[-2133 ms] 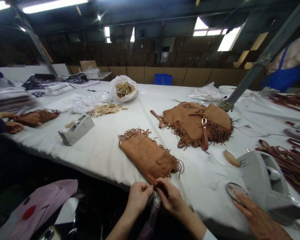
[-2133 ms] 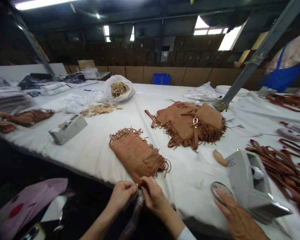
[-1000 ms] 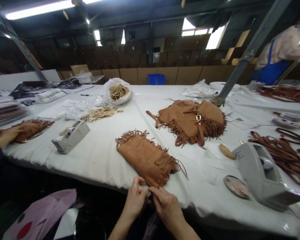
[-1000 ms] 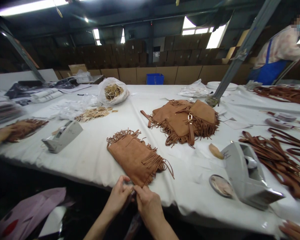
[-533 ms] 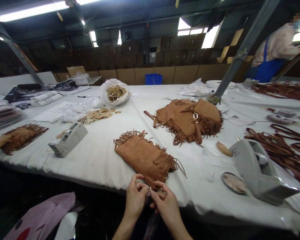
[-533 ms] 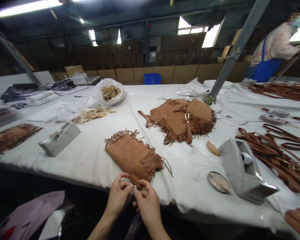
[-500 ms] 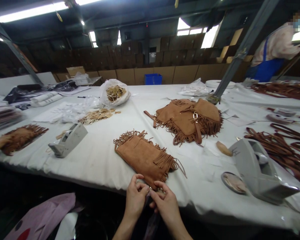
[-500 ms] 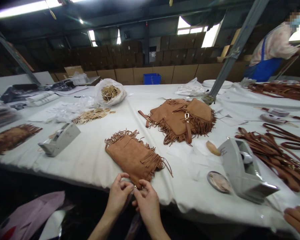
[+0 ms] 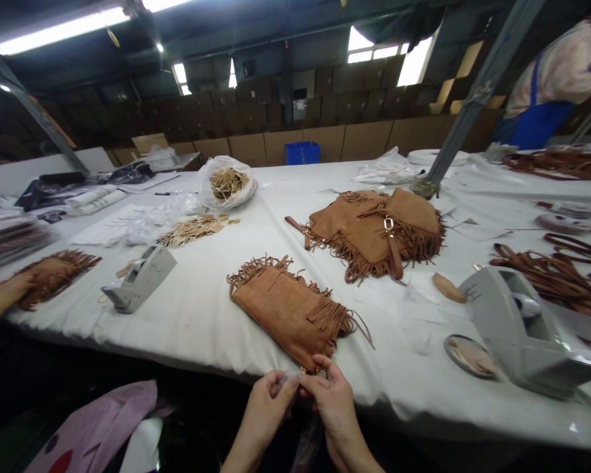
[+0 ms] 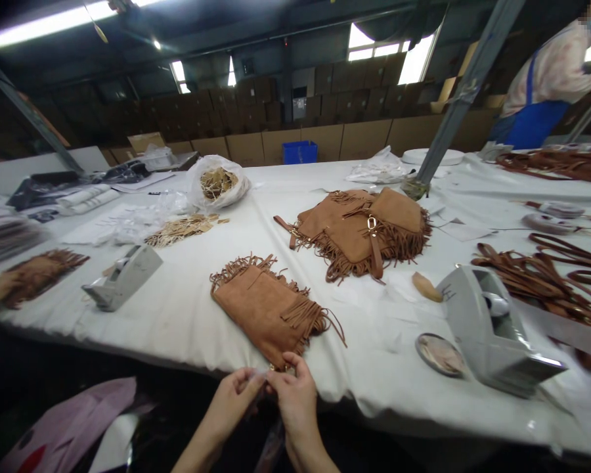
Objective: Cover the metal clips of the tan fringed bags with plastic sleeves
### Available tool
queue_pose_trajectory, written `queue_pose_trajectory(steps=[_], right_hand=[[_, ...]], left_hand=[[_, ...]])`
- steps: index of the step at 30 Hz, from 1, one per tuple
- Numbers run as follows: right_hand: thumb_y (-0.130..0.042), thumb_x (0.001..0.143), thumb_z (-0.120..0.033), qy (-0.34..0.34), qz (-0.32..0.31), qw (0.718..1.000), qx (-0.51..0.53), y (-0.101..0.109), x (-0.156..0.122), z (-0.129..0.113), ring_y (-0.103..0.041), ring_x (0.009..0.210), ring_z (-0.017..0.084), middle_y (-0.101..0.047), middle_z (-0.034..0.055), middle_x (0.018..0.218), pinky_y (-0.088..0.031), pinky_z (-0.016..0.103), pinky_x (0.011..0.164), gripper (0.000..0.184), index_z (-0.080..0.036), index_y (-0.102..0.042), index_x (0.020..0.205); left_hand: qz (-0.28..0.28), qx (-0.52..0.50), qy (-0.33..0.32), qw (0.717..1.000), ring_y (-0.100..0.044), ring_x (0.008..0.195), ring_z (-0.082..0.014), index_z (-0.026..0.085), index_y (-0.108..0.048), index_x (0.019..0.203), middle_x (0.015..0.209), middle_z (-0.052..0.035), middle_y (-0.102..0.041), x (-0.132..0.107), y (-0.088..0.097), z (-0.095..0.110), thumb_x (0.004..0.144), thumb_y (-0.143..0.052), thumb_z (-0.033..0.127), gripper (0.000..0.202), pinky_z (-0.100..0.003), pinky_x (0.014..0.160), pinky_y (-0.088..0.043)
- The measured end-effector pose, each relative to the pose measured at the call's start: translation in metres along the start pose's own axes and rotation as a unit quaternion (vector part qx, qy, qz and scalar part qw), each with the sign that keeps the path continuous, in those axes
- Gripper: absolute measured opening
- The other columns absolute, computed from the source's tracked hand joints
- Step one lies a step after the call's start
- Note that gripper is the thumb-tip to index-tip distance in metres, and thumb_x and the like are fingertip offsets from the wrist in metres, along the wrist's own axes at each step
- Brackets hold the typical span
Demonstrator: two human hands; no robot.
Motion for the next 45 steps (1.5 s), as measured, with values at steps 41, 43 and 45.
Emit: queue_pose_trajectory(steps=[41, 43, 45], right_hand=[[-0.072, 0.051, -0.023, -0.018, -0.010, 1.000, -0.003, -0.002, -0.006, -0.008, -0.052, 0.045, 0.012, -0.061, -0.0046, 0.051, -0.031, 0.020, 0.043, 0.058, -0.016, -0.048, 0.104], [-0.071, 0.051, -0.024, -0.010, -0.013, 1.000, -0.003, -0.001, -0.004, -0.006, -0.051, 0.045, 0.012, -0.060, -0.0048, 0.050, -0.033, 0.020, 0.044, 0.057, -0.016, -0.048, 0.103], [-0.071, 0.052, -0.024, 0.003, -0.017, 1.000, -0.004, 0.000, -0.001, -0.003, -0.052, 0.045, 0.012, -0.060, -0.0048, 0.049, -0.036, 0.021, 0.046, 0.056, -0.015, -0.049, 0.102]], left_hand=[[-0.067, 0.018, -0.030, 0.997, -0.058, 0.059, -0.0140, 0.011, -0.065, 0.080, 0.067, -0.0047, -0.067, -0.009, 0.017, 0.017, 0.075, -0.058, 0.054, 0.044, -0.024, 0.056, -0.041], [-0.054, 0.014, -0.007, 0.998, -0.053, 0.049, -0.0111, 0.012, -0.063, 0.075, 0.059, -0.0026, -0.064, -0.004, 0.002, 0.017, 0.071, -0.061, 0.054, 0.043, -0.022, 0.049, -0.037], [-0.031, 0.017, 0.013, 0.999, -0.048, 0.043, -0.0092, 0.012, -0.061, 0.072, 0.053, -0.0009, -0.061, -0.001, -0.006, 0.014, 0.070, -0.062, 0.052, 0.040, -0.020, 0.044, -0.033]])
Point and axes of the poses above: each hand's wrist, its own x-axis towards the middle knuckle, its own y-axis out of the back of the hand, z = x × y, the point moved 2 cm from there along x, towards the middle knuckle
